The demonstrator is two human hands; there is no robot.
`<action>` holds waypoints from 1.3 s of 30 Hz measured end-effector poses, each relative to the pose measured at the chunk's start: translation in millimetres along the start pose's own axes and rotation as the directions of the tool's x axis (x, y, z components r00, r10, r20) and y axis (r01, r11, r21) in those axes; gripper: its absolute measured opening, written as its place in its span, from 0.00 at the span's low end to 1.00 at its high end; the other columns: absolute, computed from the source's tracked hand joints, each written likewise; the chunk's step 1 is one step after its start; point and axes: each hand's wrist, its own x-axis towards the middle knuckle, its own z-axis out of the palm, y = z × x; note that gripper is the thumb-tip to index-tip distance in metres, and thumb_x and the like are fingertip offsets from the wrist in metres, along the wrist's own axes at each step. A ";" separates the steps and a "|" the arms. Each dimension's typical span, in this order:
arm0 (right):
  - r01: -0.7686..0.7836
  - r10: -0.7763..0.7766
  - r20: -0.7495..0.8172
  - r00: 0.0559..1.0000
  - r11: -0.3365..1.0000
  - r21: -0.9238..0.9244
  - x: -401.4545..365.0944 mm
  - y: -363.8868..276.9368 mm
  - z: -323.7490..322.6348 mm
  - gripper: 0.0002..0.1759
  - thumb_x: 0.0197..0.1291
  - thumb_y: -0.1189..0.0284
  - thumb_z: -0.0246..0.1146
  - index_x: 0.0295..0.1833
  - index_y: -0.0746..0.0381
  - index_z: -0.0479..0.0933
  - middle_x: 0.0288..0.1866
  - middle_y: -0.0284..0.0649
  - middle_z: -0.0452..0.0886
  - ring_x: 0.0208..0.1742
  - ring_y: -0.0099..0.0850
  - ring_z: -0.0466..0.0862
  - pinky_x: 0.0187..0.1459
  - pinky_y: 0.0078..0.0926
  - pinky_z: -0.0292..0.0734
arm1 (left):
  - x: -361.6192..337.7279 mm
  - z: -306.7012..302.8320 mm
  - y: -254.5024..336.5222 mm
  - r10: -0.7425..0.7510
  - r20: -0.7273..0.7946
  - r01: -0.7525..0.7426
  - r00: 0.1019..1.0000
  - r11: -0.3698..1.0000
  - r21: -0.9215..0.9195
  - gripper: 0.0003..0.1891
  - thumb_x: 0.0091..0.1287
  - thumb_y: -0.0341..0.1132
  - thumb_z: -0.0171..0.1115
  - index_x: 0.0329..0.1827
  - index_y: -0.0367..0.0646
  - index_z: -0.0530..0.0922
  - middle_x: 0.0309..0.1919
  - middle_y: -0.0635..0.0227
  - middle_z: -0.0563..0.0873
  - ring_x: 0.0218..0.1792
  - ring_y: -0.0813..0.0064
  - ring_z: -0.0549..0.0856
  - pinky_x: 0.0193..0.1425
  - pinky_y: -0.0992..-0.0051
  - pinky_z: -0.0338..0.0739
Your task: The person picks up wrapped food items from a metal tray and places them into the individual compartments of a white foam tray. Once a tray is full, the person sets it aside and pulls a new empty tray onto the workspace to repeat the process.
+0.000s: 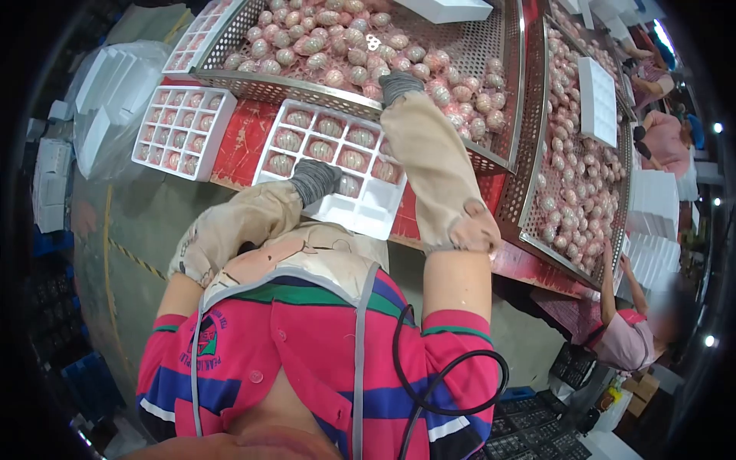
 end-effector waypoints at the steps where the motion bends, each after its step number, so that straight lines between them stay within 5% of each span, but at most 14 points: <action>1: -0.002 0.002 -0.011 1.000 1.000 0.000 3.6 2.5 -1.1 0.21 0.55 0.58 0.61 0.54 0.53 0.76 0.47 0.49 0.81 0.52 0.46 0.80 0.50 0.41 0.76 | -2.1 0.1 -2.1 0.024 -0.031 -0.025 0.999 0.999 -0.021 0.13 0.61 0.38 0.54 0.44 0.48 0.84 0.39 0.58 0.87 0.43 0.60 0.86 0.43 0.57 0.78; 8: 0.123 -0.129 0.126 0.984 0.991 0.059 12.6 33.2 23.0 0.17 0.50 0.67 0.61 0.47 0.59 0.78 0.45 0.50 0.81 0.54 0.46 0.79 0.53 0.41 0.75 | -12.3 26.5 -25.3 0.127 -0.244 -0.176 0.961 0.966 -0.191 0.14 0.62 0.44 0.55 0.44 0.50 0.81 0.37 0.58 0.86 0.39 0.58 0.85 0.44 0.59 0.77; 10: 0.087 -0.060 -0.205 0.977 0.989 0.123 -8.1 46.7 18.3 0.14 0.50 0.68 0.59 0.43 0.60 0.78 0.43 0.49 0.81 0.51 0.47 0.80 0.51 0.42 0.75 | -15.7 28.3 -31.2 0.086 -0.541 -0.353 0.837 0.840 -0.413 0.14 0.62 0.43 0.59 0.47 0.48 0.82 0.38 0.60 0.86 0.40 0.57 0.84 0.46 0.62 0.77; 12: -0.091 0.168 -0.285 0.944 0.960 0.267 -24.6 69.1 16.5 0.11 0.58 0.69 0.58 0.44 0.61 0.77 0.41 0.47 0.81 0.47 0.42 0.82 0.50 0.38 0.76 | -17.9 16.8 -24.7 0.032 -0.499 -0.303 0.866 0.827 -0.472 0.15 0.62 0.40 0.62 0.50 0.44 0.81 0.39 0.59 0.86 0.41 0.60 0.85 0.47 0.66 0.78; 14: 0.160 0.399 -0.560 0.726 0.694 0.702 -68.4 76.3 25.7 0.06 0.59 0.72 0.59 0.40 0.63 0.75 0.37 0.43 0.81 0.39 0.39 0.84 0.42 0.36 0.77 | -12.8 13.2 -18.7 -0.099 -0.572 -0.412 0.814 0.596 -0.689 0.14 0.63 0.37 0.62 0.49 0.41 0.80 0.40 0.58 0.86 0.41 0.66 0.85 0.47 0.71 0.77; 15: 0.294 0.620 -0.346 0.704 0.189 0.937 -91.5 59.6 17.9 0.07 0.63 0.71 0.58 0.38 0.63 0.73 0.34 0.41 0.81 0.33 0.32 0.83 0.36 0.29 0.78 | -15.2 0.5 -11.3 -0.129 -0.540 -0.385 0.832 0.567 -0.728 0.13 0.63 0.35 0.63 0.47 0.38 0.81 0.39 0.58 0.86 0.41 0.70 0.85 0.47 0.74 0.77; 16: 0.358 0.690 -0.264 0.674 0.007 0.934 -111.0 49.9 13.8 0.06 0.65 0.72 0.57 0.40 0.63 0.75 0.35 0.39 0.80 0.35 0.29 0.83 0.35 0.26 0.80 | -18.3 -9.8 -3.0 -0.133 -0.500 -0.407 0.856 0.425 -0.809 0.18 0.62 0.34 0.64 0.54 0.38 0.77 0.44 0.59 0.85 0.47 0.72 0.83 0.53 0.74 0.76; 21: 0.412 0.660 0.026 0.751 -0.499 0.763 -197.8 -30.4 53.3 0.08 0.63 0.69 0.60 0.41 0.63 0.75 0.35 0.39 0.80 0.34 0.28 0.82 0.37 0.27 0.81 | 21.6 9.2 36.2 -0.117 -0.452 -0.463 0.885 -0.100 -0.881 0.32 0.59 0.30 0.67 0.66 0.41 0.65 0.58 0.65 0.76 0.54 0.73 0.77 0.58 0.75 0.71; 24: 0.373 0.652 0.206 0.729 -0.632 0.679 -230.3 -97.4 87.9 0.09 0.62 0.68 0.61 0.39 0.62 0.74 0.31 0.37 0.79 0.30 0.26 0.80 0.36 0.24 0.79 | 8.0 -0.6 41.9 0.141 -0.420 -0.436 0.897 0.115 -0.893 0.31 0.55 0.30 0.70 0.63 0.43 0.68 0.54 0.67 0.77 0.47 0.74 0.78 0.53 0.74 0.75; 28: -0.040 0.581 0.406 0.705 -0.539 0.841 -262.7 -126.3 119.7 0.09 0.63 0.68 0.60 0.40 0.63 0.74 0.28 0.35 0.78 0.28 0.26 0.78 0.33 0.24 0.77 | 17.7 41.8 49.3 0.224 -0.545 -0.562 0.808 0.570 -0.599 0.27 0.46 0.27 0.70 0.52 0.43 0.73 0.41 0.63 0.78 0.38 0.69 0.79 0.44 0.71 0.76; 30: -0.260 0.497 0.330 0.802 -0.207 0.943 -276.7 -110.9 112.5 0.09 0.63 0.69 0.60 0.40 0.64 0.73 0.27 0.35 0.78 0.27 0.25 0.77 0.30 0.24 0.74 | 22.7 51.9 45.7 0.241 -0.650 -0.605 0.721 0.676 -0.421 0.24 0.45 0.26 0.68 0.49 0.42 0.76 0.38 0.60 0.77 0.39 0.63 0.80 0.44 0.71 0.76; 34: -0.303 0.479 0.042 0.877 0.482 0.822 -268.3 -88.2 69.7 0.16 0.60 0.61 0.62 0.46 0.60 0.73 0.31 0.39 0.81 0.28 0.32 0.81 0.29 0.31 0.76 | 14.4 39.5 39.3 0.282 -0.593 -0.610 0.754 0.636 -0.473 0.19 0.46 0.27 0.69 0.44 0.44 0.80 0.38 0.61 0.77 0.40 0.60 0.80 0.45 0.67 0.76; 37: -0.116 0.269 -0.136 0.954 0.745 0.656 -243.0 -85.6 89.2 0.20 0.58 0.56 0.61 0.48 0.60 0.73 0.32 0.42 0.82 0.32 0.39 0.83 0.32 0.37 0.76 | 7.3 36.5 39.7 0.217 -0.574 -0.500 0.790 0.770 -0.397 0.18 0.47 0.33 0.69 0.44 0.46 0.80 0.38 0.60 0.78 0.39 0.60 0.80 0.44 0.65 0.76; 39: -0.165 0.196 0.010 0.981 0.795 0.584 -234.0 -81.1 90.6 0.20 0.59 0.56 0.60 0.48 0.60 0.73 0.32 0.43 0.83 0.33 0.40 0.83 0.32 0.38 0.76 | 4.5 29.6 42.2 0.277 -0.530 -0.464 0.802 0.847 -0.259 0.18 0.50 0.38 0.68 0.45 0.47 0.81 0.38 0.60 0.78 0.39 0.59 0.81 0.43 0.63 0.76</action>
